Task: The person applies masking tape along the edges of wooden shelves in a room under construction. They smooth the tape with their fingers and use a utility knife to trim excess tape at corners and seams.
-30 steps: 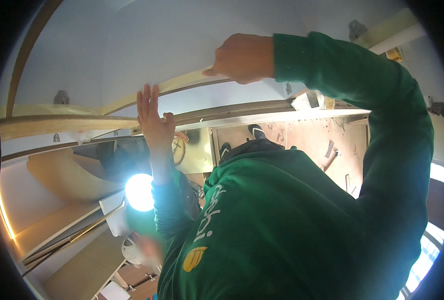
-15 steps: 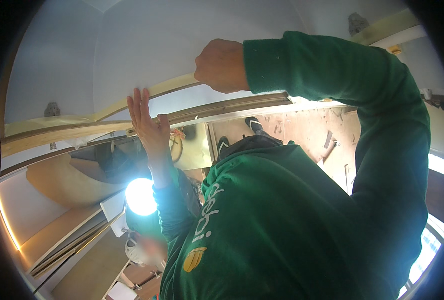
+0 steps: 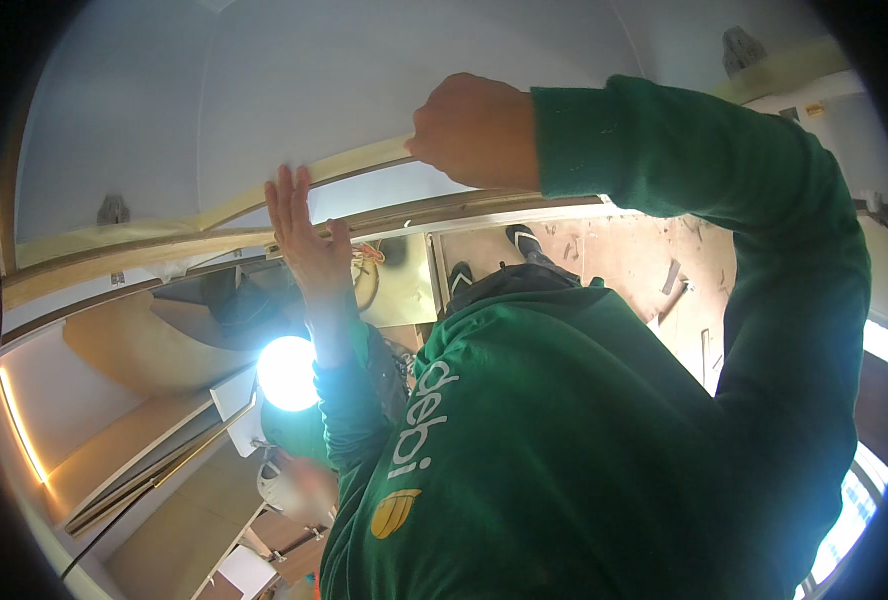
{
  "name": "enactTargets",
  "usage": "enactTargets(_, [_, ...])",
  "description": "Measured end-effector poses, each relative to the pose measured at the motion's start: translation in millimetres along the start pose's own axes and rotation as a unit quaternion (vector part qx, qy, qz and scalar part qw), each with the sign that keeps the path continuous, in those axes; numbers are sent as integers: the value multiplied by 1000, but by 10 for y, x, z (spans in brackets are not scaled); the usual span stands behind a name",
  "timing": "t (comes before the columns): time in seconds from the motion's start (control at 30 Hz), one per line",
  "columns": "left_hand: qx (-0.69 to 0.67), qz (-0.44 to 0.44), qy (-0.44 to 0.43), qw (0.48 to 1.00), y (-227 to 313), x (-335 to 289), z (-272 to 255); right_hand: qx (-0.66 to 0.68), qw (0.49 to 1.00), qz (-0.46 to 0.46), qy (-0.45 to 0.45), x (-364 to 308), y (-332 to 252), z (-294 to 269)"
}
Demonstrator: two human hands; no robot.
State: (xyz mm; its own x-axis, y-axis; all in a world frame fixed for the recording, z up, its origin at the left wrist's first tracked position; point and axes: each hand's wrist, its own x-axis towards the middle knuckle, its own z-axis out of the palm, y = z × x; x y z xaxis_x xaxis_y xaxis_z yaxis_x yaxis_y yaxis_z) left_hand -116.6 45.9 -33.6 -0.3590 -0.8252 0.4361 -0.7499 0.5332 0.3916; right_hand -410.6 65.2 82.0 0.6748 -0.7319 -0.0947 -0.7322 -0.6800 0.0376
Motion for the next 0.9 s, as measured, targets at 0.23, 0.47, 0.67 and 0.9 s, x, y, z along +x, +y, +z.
enactTargets(0.23, [15,-1,1,1000,-10,-18,7,-3,1000,11,-23,54,-61,-33])
enactTargets(0.47, [2,3,1,1000,-7,-21,5,-11,1000,10,-10,64,-54,4])
enactTargets(0.67, [3,-7,-2,1000,11,-18,-5,-8,999,17,-34,112,-59,-54])
enactTargets(0.9, [9,-4,10,1000,12,-9,50,-12,999,13,-33,136,-62,-57])
